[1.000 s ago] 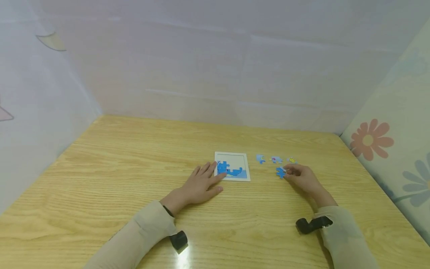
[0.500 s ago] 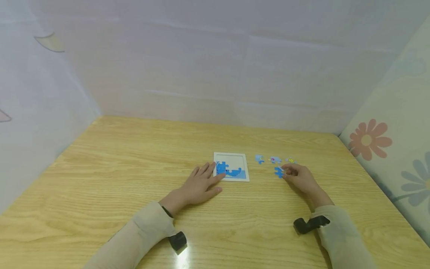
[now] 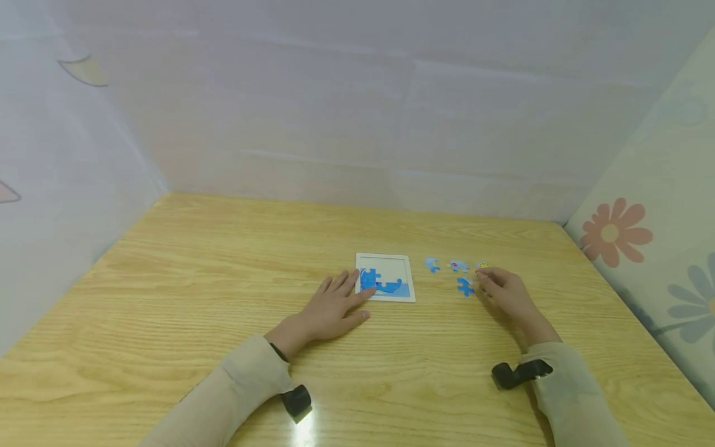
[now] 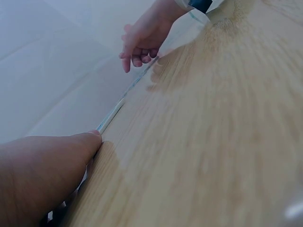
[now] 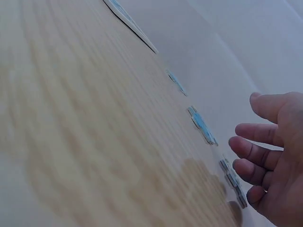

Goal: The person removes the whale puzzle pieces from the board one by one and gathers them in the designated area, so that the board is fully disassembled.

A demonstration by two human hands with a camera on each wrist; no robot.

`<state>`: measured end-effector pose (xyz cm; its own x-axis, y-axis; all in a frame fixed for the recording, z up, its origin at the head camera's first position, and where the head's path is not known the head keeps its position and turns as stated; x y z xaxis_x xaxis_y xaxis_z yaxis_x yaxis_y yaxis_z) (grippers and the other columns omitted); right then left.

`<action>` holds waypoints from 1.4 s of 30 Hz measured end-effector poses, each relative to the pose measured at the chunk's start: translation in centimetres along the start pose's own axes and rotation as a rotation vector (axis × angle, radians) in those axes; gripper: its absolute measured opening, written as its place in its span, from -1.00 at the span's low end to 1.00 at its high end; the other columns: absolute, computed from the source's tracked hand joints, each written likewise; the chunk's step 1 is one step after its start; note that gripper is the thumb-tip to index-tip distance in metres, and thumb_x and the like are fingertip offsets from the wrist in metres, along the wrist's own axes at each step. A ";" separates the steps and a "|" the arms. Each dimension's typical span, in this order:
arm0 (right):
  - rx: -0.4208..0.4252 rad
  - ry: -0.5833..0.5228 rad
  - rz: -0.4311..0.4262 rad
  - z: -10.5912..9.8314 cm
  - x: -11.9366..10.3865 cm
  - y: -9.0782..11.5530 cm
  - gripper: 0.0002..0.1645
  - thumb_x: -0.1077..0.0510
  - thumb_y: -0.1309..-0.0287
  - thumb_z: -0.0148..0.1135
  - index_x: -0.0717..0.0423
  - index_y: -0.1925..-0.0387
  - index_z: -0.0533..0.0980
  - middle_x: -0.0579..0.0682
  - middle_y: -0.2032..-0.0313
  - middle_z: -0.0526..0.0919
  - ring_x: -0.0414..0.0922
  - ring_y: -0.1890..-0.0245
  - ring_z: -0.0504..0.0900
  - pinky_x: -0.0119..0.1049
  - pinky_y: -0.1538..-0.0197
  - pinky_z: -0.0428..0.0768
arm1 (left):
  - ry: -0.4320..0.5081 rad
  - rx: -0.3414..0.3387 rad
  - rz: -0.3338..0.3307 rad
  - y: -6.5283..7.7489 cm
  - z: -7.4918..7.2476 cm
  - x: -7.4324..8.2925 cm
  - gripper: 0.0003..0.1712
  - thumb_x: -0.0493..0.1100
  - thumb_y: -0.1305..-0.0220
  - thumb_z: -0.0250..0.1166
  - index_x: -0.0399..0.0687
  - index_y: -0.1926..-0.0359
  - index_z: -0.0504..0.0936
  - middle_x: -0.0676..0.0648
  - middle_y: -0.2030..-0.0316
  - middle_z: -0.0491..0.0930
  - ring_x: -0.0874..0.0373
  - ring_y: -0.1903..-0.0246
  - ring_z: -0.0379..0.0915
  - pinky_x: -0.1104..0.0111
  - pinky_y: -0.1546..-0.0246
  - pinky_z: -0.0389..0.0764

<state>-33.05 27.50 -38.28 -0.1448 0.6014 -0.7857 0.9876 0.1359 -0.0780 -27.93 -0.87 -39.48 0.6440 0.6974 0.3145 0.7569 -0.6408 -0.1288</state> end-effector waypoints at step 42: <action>-0.206 -0.117 -0.100 11.8 -10.2 -5.5 -0.51 0.02 -0.13 0.06 0.24 -0.02 0.39 0.11 0.25 0.52 -0.02 0.28 0.48 -0.22 0.23 0.46 | -0.008 -0.009 -0.027 -0.3 0.2 -0.3 -0.42 0.21 -0.26 -0.21 0.20 -0.27 0.13 -0.22 -0.28 -0.16 -0.12 -0.24 -0.34 -0.02 -0.11 -0.21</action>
<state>-36.31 11.34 -37.12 -0.2217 0.4834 -0.8469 0.9339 0.3549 -0.0419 -28.32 -0.82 -39.72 0.6245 0.7169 0.3100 0.7727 -0.6249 -0.1115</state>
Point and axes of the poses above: each hand's wrist, its own y-axis away from the middle knuckle, its own z-axis out of the palm, x = y × z, the point moved 10 cm from there along -y, towards the middle knuckle
